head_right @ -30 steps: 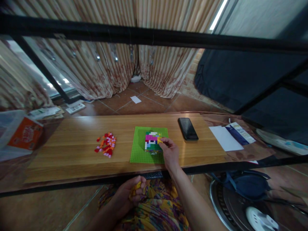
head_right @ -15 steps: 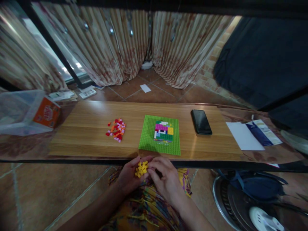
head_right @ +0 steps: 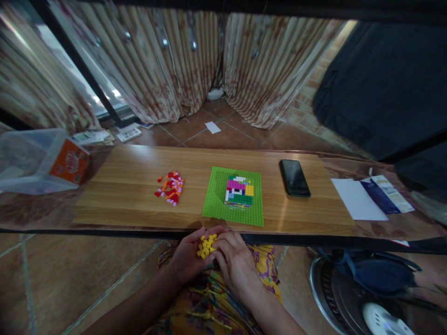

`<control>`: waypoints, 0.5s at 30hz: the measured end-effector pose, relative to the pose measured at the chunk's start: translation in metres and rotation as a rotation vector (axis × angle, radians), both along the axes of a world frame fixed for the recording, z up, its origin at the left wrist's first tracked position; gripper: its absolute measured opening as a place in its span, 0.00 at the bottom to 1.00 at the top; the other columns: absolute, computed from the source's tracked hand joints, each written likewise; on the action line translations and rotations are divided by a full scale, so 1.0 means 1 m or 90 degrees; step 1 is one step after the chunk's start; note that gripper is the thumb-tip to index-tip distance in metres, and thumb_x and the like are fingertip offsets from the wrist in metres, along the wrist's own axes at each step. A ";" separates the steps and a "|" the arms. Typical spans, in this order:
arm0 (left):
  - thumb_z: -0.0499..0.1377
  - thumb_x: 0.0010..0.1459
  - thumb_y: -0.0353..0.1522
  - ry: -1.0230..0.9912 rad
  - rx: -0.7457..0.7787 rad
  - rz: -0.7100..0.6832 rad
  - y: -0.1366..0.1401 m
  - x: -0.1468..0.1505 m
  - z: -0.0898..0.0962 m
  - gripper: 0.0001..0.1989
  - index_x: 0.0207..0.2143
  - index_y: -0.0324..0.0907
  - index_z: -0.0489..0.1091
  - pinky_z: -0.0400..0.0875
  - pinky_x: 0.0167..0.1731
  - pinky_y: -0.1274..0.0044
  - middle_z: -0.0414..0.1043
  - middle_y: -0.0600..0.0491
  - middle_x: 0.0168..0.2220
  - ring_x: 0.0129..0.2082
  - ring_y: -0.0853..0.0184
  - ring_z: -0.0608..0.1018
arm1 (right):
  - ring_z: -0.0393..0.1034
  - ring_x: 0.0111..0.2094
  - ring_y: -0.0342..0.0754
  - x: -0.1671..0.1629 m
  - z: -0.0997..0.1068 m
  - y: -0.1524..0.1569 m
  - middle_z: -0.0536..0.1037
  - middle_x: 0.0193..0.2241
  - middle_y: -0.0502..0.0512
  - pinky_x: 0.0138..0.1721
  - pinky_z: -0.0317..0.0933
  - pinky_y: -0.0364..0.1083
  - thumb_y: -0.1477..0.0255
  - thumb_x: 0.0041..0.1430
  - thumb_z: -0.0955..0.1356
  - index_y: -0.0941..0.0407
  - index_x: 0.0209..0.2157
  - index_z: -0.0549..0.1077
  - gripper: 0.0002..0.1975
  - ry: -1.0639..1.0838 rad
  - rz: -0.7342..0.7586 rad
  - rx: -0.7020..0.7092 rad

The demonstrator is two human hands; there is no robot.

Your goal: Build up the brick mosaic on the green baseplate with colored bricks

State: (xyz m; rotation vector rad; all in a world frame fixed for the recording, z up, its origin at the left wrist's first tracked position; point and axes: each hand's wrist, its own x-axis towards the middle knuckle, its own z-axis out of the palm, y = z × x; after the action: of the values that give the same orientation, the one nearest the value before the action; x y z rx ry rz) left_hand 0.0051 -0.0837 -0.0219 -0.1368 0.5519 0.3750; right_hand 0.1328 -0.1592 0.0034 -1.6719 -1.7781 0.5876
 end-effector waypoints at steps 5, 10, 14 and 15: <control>0.53 0.56 0.31 0.079 0.033 -0.029 -0.002 0.000 -0.009 0.14 0.41 0.31 0.70 0.68 0.36 0.76 0.73 0.44 0.35 0.33 0.67 0.75 | 0.68 0.38 0.48 0.021 0.007 0.005 0.74 0.35 0.54 0.39 0.64 0.47 0.70 0.60 0.63 0.53 0.34 0.72 0.06 0.034 -0.115 0.028; 0.56 0.53 0.30 0.118 0.077 -0.120 -0.005 -0.001 -0.018 0.11 0.37 0.31 0.71 0.62 0.20 0.84 0.70 0.49 0.28 0.22 0.75 0.70 | 0.69 0.34 0.48 0.063 0.007 0.020 0.74 0.32 0.53 0.37 0.63 0.47 0.66 0.58 0.65 0.53 0.34 0.72 0.08 0.050 -0.289 0.093; 0.57 0.52 0.30 0.138 0.090 -0.132 -0.005 0.001 -0.017 0.10 0.35 0.32 0.71 0.60 0.18 0.85 0.67 0.51 0.27 0.21 0.76 0.69 | 0.68 0.32 0.47 0.089 0.003 0.036 0.74 0.30 0.52 0.35 0.63 0.46 0.65 0.57 0.65 0.54 0.33 0.74 0.09 0.017 -0.339 0.135; 0.57 0.52 0.30 0.142 0.093 -0.132 -0.005 0.001 -0.016 0.10 0.35 0.32 0.71 0.60 0.17 0.85 0.67 0.51 0.27 0.21 0.76 0.69 | 0.68 0.32 0.46 0.092 0.002 0.040 0.74 0.30 0.52 0.35 0.63 0.46 0.66 0.57 0.65 0.54 0.33 0.74 0.08 0.009 -0.340 0.145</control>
State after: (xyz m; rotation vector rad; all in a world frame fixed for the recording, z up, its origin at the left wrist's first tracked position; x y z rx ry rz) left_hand 0.0064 -0.0888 -0.0380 0.1038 0.7489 0.2275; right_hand 0.2250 -0.1195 0.0049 -1.8631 -1.2503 0.1509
